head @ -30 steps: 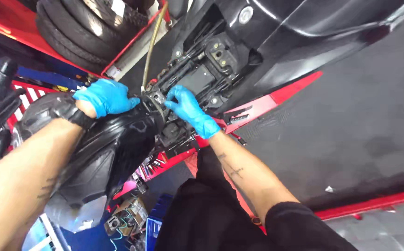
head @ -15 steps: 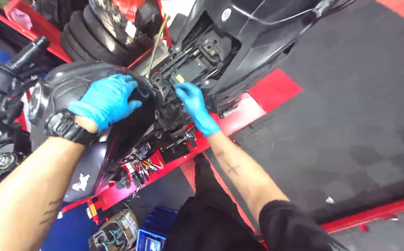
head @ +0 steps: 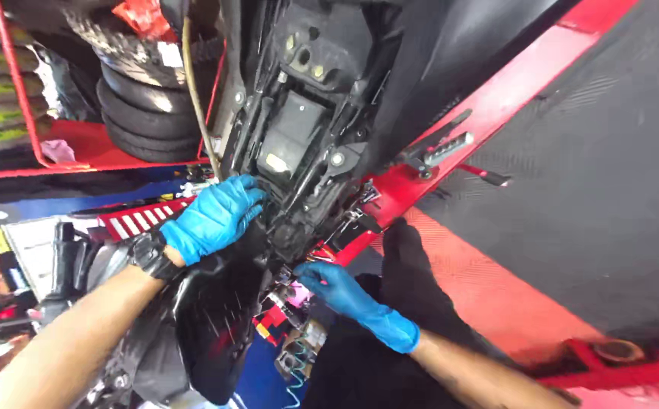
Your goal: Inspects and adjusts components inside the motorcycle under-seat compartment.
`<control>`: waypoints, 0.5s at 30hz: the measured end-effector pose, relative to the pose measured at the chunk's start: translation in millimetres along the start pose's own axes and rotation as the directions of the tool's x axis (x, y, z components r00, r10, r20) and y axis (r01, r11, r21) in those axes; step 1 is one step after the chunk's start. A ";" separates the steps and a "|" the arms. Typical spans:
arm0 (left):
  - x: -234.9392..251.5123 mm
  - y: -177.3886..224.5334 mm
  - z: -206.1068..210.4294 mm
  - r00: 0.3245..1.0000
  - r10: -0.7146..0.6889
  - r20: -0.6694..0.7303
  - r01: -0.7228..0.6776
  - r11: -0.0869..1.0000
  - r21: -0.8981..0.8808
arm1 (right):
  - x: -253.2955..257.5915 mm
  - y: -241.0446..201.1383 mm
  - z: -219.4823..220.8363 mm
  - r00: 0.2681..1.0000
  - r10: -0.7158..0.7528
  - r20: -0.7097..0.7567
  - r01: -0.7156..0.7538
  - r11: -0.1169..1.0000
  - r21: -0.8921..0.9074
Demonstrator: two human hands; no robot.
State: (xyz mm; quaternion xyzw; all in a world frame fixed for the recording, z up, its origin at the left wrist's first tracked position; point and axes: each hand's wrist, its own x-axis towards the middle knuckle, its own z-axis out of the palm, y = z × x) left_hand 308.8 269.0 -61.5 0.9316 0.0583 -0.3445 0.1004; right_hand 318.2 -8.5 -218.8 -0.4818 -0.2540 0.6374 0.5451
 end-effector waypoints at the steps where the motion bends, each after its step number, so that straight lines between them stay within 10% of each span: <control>1: 1.1 -1.6 0.4 1.000 0.007 -0.020 -0.007 1.000 0.002 | 4.3 -3.3 -0.8 1.000 0.015 0.001 -0.015 1.000 -0.010; 10: 0.8 -1.1 -28.1 1.000 0.023 -0.019 -0.023 1.000 -0.001 | 22.7 -19.7 5.1 0.975 -0.141 -0.170 0.104 0.972 -0.210; 15: -28.1 -2.6 -47.7 0.994 0.034 -0.103 -0.039 0.998 -0.045 | 35.0 -23.9 29.1 0.876 -0.447 -0.180 0.252 0.743 -0.620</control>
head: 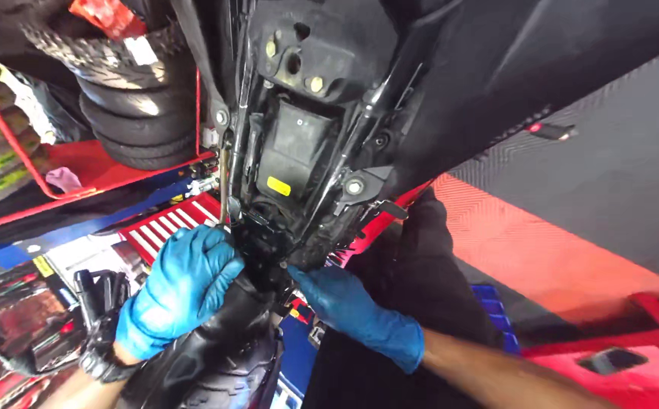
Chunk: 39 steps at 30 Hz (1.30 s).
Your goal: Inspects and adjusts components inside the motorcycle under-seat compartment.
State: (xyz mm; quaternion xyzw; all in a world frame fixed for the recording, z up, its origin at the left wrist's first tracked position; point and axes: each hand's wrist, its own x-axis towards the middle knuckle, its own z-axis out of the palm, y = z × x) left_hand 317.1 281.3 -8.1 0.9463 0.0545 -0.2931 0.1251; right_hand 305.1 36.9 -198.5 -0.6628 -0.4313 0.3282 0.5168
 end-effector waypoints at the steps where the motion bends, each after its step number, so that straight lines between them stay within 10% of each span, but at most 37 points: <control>1: -2.7 -1.0 -2.1 1.000 0.003 -0.009 -0.004 1.000 -0.012 | 4.3 -2.2 4.0 1.000 -0.029 -0.004 0.029 0.997 -0.065; 16: -10.6 -8.8 -11.1 0.996 0.086 0.025 -0.085 0.996 -0.019 | 7.2 -2.5 32.3 0.994 -0.105 -0.029 0.097 0.974 -0.205; 26: -13.9 -11.3 -14.1 0.997 0.067 0.045 -0.064 0.997 -0.051 | 16.3 7.8 -28.3 0.943 0.269 -0.197 -0.126 0.834 0.537; 32: -12.4 -10.9 -14.2 0.996 0.067 0.056 -0.064 0.997 -0.053 | 62.5 -7.7 -46.8 0.934 0.114 -0.337 0.140 0.754 0.642; 39: -6.0 -12.8 -6.2 0.998 0.058 0.025 -0.057 0.997 -0.050 | 21.0 -26.3 -17.0 0.988 -0.044 -0.149 0.133 0.732 0.668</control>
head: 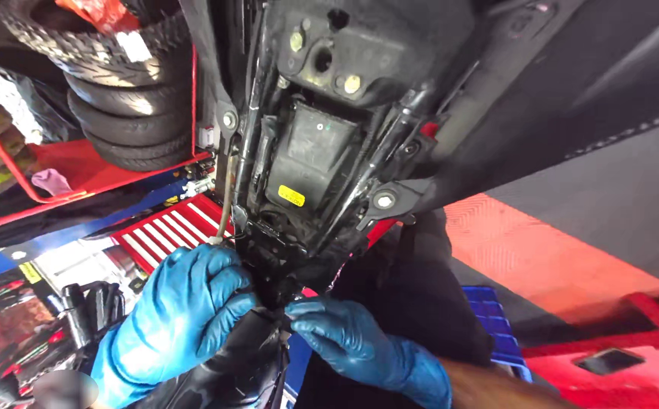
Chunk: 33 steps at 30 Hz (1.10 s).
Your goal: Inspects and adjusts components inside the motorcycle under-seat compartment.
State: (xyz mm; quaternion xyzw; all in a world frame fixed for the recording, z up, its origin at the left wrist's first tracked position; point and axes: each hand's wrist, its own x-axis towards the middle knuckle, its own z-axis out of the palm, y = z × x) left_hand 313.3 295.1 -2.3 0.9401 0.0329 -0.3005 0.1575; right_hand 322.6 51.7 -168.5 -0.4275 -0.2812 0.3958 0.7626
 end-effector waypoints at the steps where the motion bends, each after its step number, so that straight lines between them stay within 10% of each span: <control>1: 1.6 0.2 1.9 1.000 -0.012 0.001 0.012 1.000 -0.009 | 2.8 -0.4 -1.0 1.000 0.023 -0.015 -0.023 0.999 0.033; 7: 5.9 4.0 12.0 0.999 -0.038 0.022 0.037 0.999 0.032 | 61.6 -12.0 9.2 0.985 -0.055 -0.165 0.082 0.983 0.162; 24: 13.6 -4.4 27.4 0.999 0.043 -0.017 -0.045 0.988 -0.145 | 59.5 -41.7 -5.2 0.971 -0.173 0.162 0.233 0.824 -0.517; 29: 8.6 -13.7 23.6 0.999 0.046 -0.010 -0.047 0.981 -0.188 | 71.5 -67.2 -80.7 0.981 0.160 -0.109 -0.189 0.916 -0.355; 33: 5.1 -16.9 24.9 1.000 0.024 -0.013 -0.026 0.976 -0.216 | 96.4 -68.7 -80.8 0.867 0.493 0.075 -0.439 0.826 -0.352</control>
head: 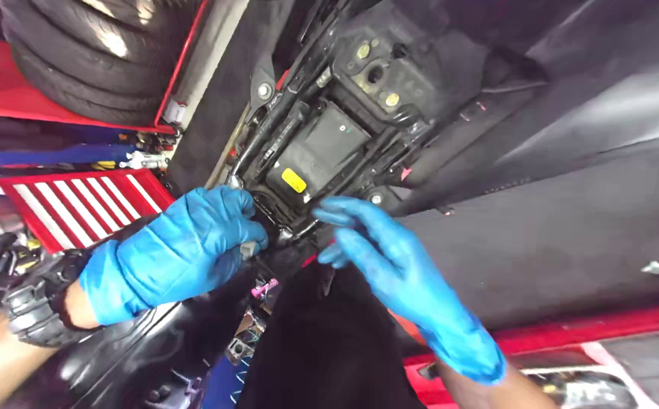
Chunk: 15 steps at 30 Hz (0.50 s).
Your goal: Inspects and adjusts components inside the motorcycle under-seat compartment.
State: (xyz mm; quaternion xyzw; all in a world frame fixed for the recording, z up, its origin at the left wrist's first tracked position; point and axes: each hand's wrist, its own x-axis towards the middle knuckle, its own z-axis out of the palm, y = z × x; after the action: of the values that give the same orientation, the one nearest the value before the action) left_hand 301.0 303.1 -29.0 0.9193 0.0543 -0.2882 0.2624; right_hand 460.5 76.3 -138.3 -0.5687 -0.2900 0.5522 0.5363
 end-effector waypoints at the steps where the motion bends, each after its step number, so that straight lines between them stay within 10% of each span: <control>1: -0.6 -0.4 0.0 1.000 -0.008 -0.009 0.008 1.000 -0.003 | 10.8 -6.4 6.8 0.992 0.097 0.085 -0.088 0.990 -0.107; 6: -3.0 0.4 -6.0 0.997 -0.024 -0.077 0.023 1.000 -0.017 | 69.2 -15.3 38.9 0.799 0.466 0.380 -0.441 0.884 -0.157; 15: -11.0 7.5 -18.1 0.995 -0.070 -0.069 0.073 0.996 0.045 | 109.8 -37.2 46.9 0.795 0.532 0.290 -0.329 0.781 -0.531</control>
State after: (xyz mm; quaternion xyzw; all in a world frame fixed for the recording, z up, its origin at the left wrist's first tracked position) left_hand 302.9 306.5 -6.9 0.9319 0.0891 -0.2675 0.2281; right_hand 450.6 200.7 -129.8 -0.5951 -0.3786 0.6889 0.1671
